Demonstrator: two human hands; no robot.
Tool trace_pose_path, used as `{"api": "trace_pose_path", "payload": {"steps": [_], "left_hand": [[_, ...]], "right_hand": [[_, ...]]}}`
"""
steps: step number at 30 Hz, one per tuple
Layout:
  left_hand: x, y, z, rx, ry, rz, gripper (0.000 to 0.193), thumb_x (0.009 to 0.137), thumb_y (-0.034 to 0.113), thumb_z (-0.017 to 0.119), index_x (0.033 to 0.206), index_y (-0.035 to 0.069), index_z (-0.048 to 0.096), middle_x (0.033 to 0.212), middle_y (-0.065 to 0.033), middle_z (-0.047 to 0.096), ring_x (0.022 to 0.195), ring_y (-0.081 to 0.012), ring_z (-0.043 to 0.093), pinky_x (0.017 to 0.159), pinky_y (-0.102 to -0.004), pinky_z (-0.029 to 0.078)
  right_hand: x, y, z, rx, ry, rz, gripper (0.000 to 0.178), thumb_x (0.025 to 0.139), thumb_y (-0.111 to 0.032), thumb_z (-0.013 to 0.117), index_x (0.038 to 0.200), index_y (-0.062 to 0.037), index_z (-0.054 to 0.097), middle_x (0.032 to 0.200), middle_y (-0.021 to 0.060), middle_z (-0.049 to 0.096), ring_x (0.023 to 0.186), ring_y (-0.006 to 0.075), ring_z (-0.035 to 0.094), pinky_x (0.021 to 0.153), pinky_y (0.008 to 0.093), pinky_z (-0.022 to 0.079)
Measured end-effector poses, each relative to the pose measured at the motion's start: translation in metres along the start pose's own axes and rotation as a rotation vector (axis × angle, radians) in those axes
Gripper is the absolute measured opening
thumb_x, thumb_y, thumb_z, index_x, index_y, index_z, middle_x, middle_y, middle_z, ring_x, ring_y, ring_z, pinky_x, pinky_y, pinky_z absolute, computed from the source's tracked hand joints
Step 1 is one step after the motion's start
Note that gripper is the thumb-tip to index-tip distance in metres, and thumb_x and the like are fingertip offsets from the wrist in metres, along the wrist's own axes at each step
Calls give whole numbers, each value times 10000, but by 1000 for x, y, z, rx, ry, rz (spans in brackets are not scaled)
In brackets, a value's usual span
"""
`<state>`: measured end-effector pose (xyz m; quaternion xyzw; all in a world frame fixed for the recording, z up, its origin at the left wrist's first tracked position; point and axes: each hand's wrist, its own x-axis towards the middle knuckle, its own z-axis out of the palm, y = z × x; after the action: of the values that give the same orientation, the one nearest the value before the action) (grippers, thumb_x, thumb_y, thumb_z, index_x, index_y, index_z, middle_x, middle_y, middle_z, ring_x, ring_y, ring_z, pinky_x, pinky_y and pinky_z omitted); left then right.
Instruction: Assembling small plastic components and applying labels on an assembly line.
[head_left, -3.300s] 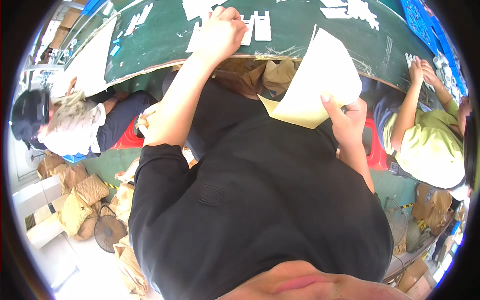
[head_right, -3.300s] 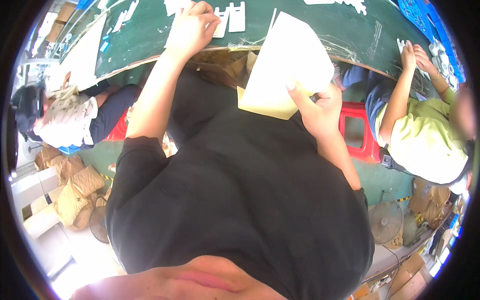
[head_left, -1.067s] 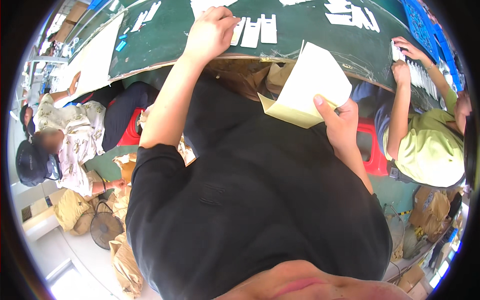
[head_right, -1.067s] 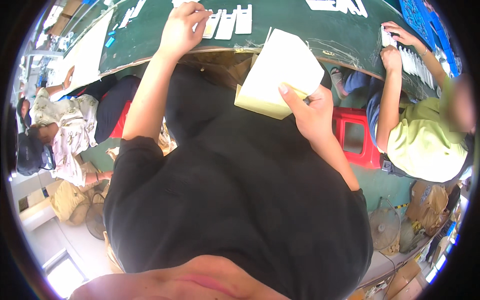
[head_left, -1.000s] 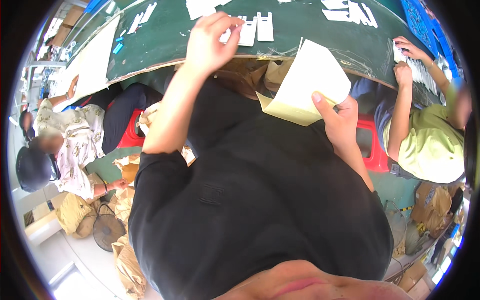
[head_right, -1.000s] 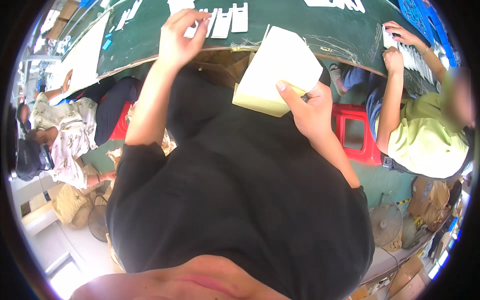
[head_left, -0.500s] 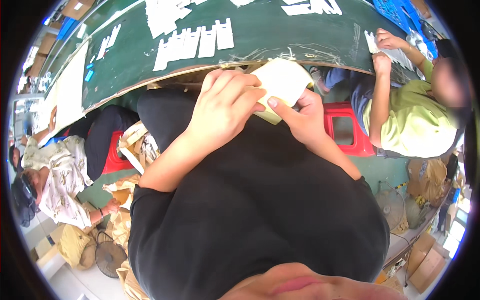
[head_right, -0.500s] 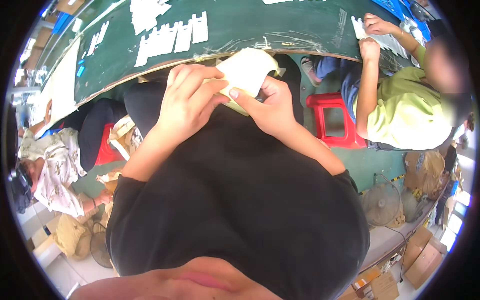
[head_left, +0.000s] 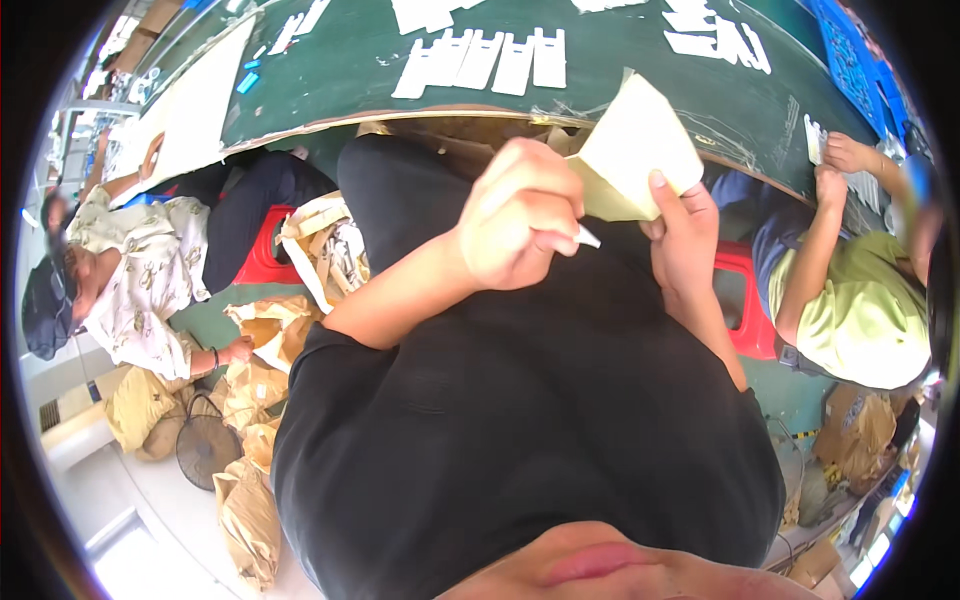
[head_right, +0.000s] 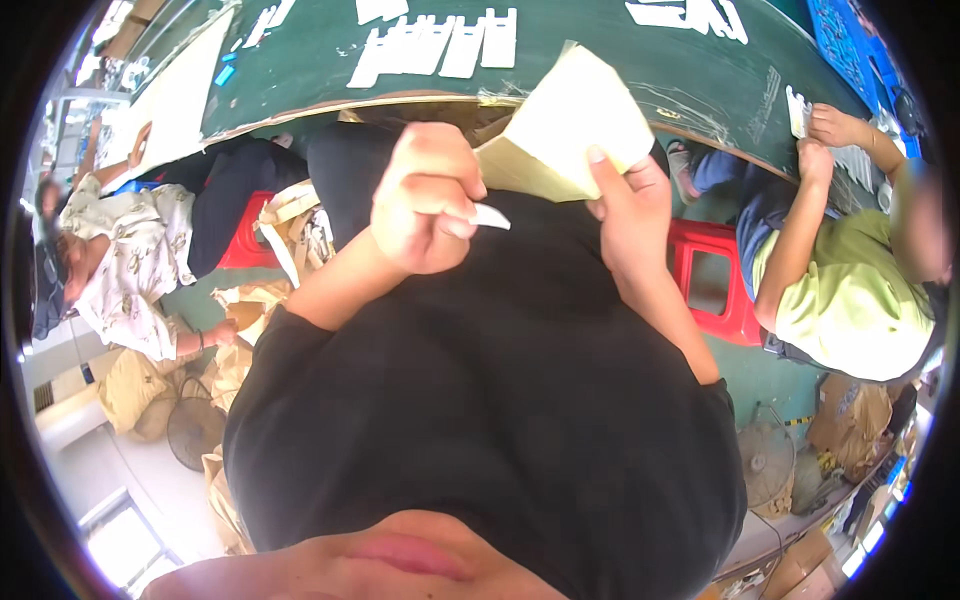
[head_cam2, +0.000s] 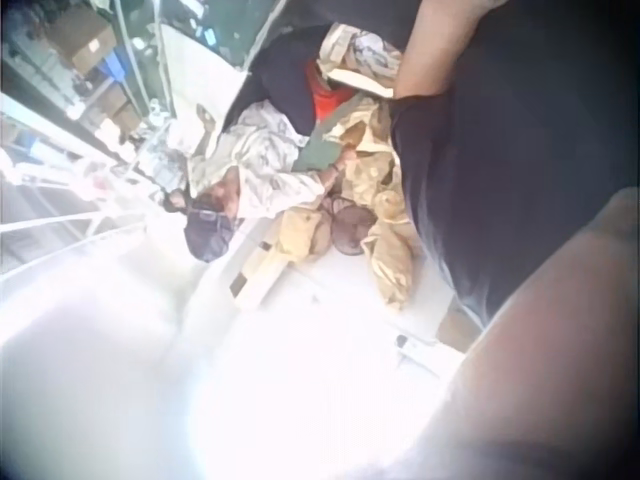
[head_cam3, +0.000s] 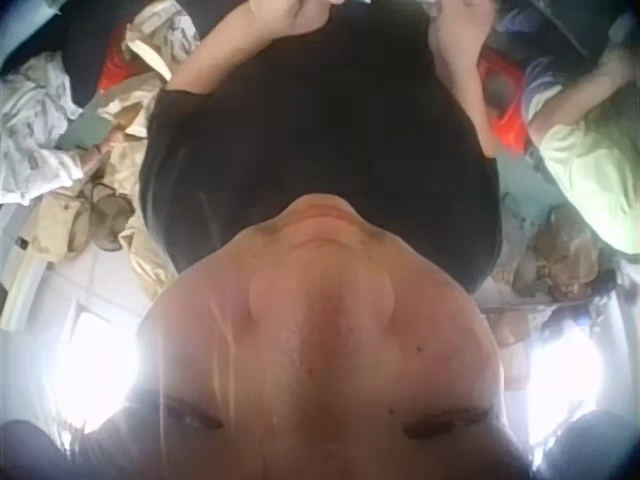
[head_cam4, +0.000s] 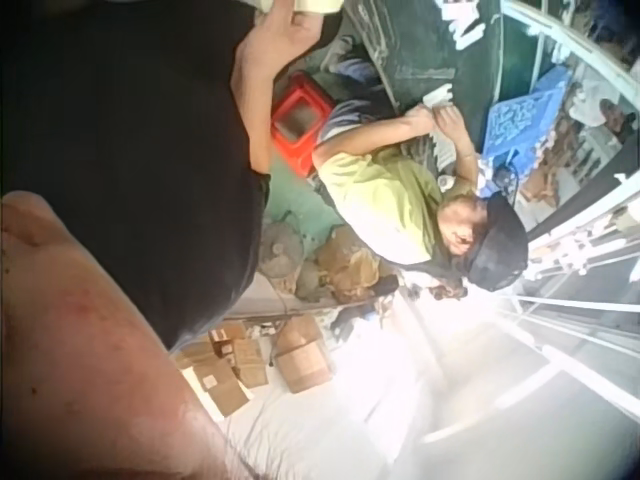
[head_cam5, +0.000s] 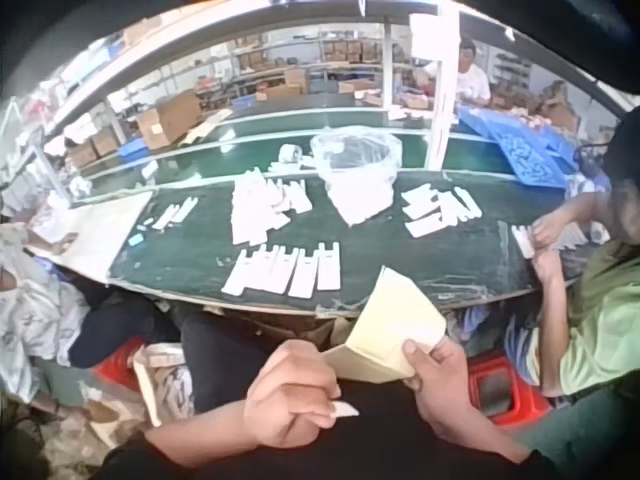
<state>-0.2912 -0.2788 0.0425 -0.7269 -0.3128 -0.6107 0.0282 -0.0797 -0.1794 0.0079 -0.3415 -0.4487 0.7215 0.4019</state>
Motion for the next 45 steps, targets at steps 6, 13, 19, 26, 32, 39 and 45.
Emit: {"api": "trace_pose_path", "payload": {"steps": [6, 13, 19, 26, 32, 39, 45], "left_hand": [[-13, -85, -105, 398, 122, -425, 174, 895, 33, 732, 996, 38, 590, 1251, -158, 561, 1036, -262, 573, 910, -370, 484], [-32, -150, -191, 468, -402, -664, 108, 940, 116, 729, 1007, 71, 658, 1395, -125, 560, 1314, -335, 531, 1092, -425, 426], [-33, -159, -182, 742, -654, -618, 88, 940, 159, 720, 995, 135, 656, 1423, -68, 555, 1347, -292, 501, 1142, -480, 328], [-45, -171, -172, 782, -608, -699, 120, 917, 210, 756, 1008, 171, 688, 1419, -55, 561, 1348, -288, 498, 1143, -523, 320], [-38, -169, -158, 903, -304, -728, 386, 839, 241, 833, 1215, 231, 745, 1327, -37, 609, 1292, -279, 535, 1100, -517, 367], [-44, -169, -155, 959, -411, -542, 100, 832, 219, 816, 912, 159, 820, 1170, 29, 659, 1159, -208, 595, 1017, -433, 417], [-51, -174, -157, 882, -398, -553, 104, 847, 189, 799, 920, 115, 804, 1133, 12, 682, 1137, -223, 607, 1002, -409, 450]], "right_hand": [[-8, 4, 0, -82, -34, -5, 240, 992, -121, 723, 1200, -6, 687, 1074, 28, 734, 822, 30, 616, 635, 197, 430], [-3, 4, -2, -185, -102, 1, 247, 991, -112, 722, 1203, 11, 689, 1087, 37, 740, 900, 46, 639, 720, 205, 473], [-3, 1, -1, -222, -78, -13, 265, 987, -125, 728, 1215, 5, 691, 1067, 19, 740, 820, 15, 592, 666, 190, 424], [2, 0, 1, -255, -54, 11, 234, 982, -141, 732, 1181, -22, 701, 996, -7, 725, 708, 6, 518, 593, 190, 363], [12, 6, 5, -240, -68, 13, 233, 983, -127, 726, 1185, -14, 700, 1014, 8, 724, 784, 34, 553, 675, 211, 408], [13, 6, 11, -248, -120, 15, 275, 991, -90, 710, 1242, 17, 685, 1146, 51, 738, 1002, 77, 648, 880, 247, 500], [10, 5, 10, -243, -108, 18, 279, 992, -88, 707, 1247, 23, 682, 1155, 57, 737, 1019, 87, 654, 909, 259, 504]]}}
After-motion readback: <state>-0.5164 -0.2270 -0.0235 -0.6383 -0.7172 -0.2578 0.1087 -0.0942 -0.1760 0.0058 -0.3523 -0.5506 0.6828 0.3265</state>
